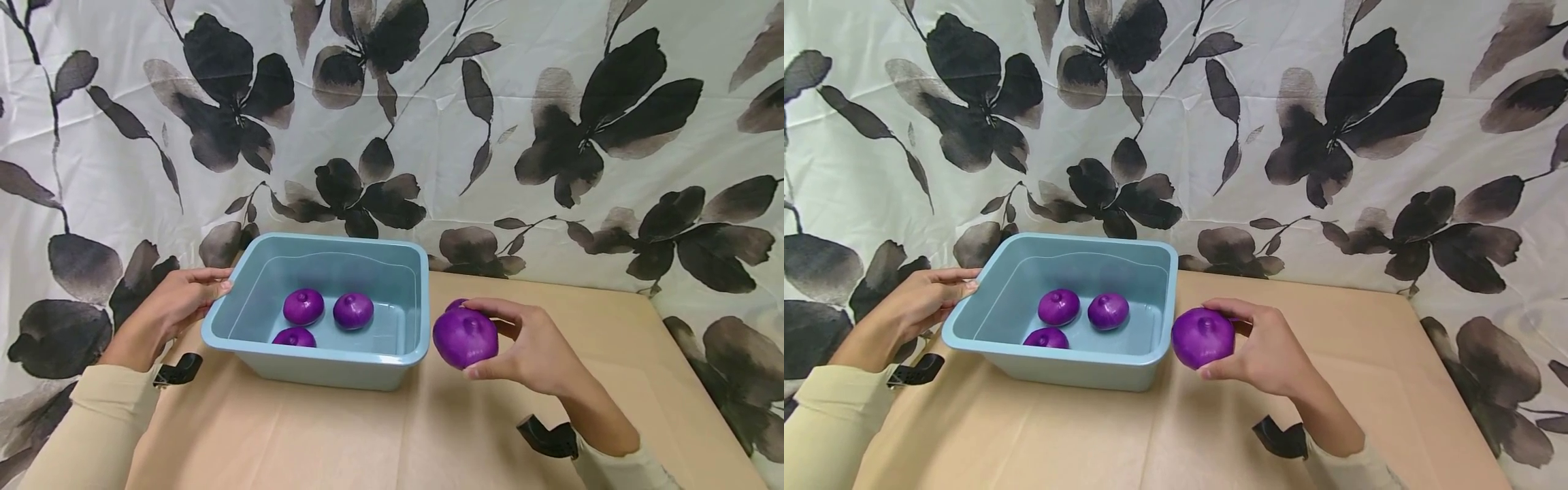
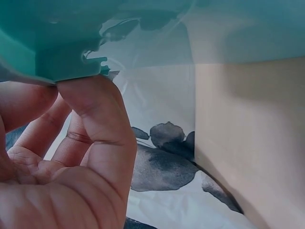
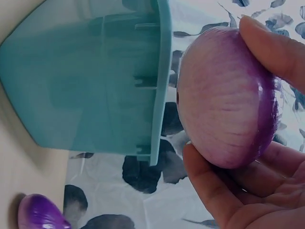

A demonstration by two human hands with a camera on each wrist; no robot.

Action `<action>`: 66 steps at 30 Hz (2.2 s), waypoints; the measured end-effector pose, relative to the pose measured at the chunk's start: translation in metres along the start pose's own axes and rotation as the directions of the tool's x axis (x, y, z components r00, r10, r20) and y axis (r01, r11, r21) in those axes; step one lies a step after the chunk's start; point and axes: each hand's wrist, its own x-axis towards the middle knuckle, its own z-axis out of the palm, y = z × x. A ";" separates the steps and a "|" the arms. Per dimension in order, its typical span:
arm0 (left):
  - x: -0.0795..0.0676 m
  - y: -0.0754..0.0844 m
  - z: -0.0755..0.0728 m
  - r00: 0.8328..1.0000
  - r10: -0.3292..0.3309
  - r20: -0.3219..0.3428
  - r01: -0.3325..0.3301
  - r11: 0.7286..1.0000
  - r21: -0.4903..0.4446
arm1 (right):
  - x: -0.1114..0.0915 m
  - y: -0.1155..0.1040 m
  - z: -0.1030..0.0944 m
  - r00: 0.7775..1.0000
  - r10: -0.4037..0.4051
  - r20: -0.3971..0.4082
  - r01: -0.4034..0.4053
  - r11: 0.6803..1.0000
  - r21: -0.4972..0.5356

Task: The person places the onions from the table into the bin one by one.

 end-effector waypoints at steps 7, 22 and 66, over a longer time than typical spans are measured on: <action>0.000 0.001 0.000 1.000 -0.005 0.005 0.005 1.000 -0.002 | 0.011 -0.011 0.000 0.999 -0.014 0.048 0.011 0.999 0.047; 0.002 0.004 0.001 1.000 -0.006 0.007 0.006 1.000 -0.025 | 0.041 -0.019 0.006 0.982 -0.108 0.152 0.093 0.991 0.101; 0.000 0.004 0.004 1.000 -0.001 -0.028 0.000 1.000 -0.020 | 0.144 -0.063 0.047 0.808 -0.174 0.562 0.183 0.982 0.041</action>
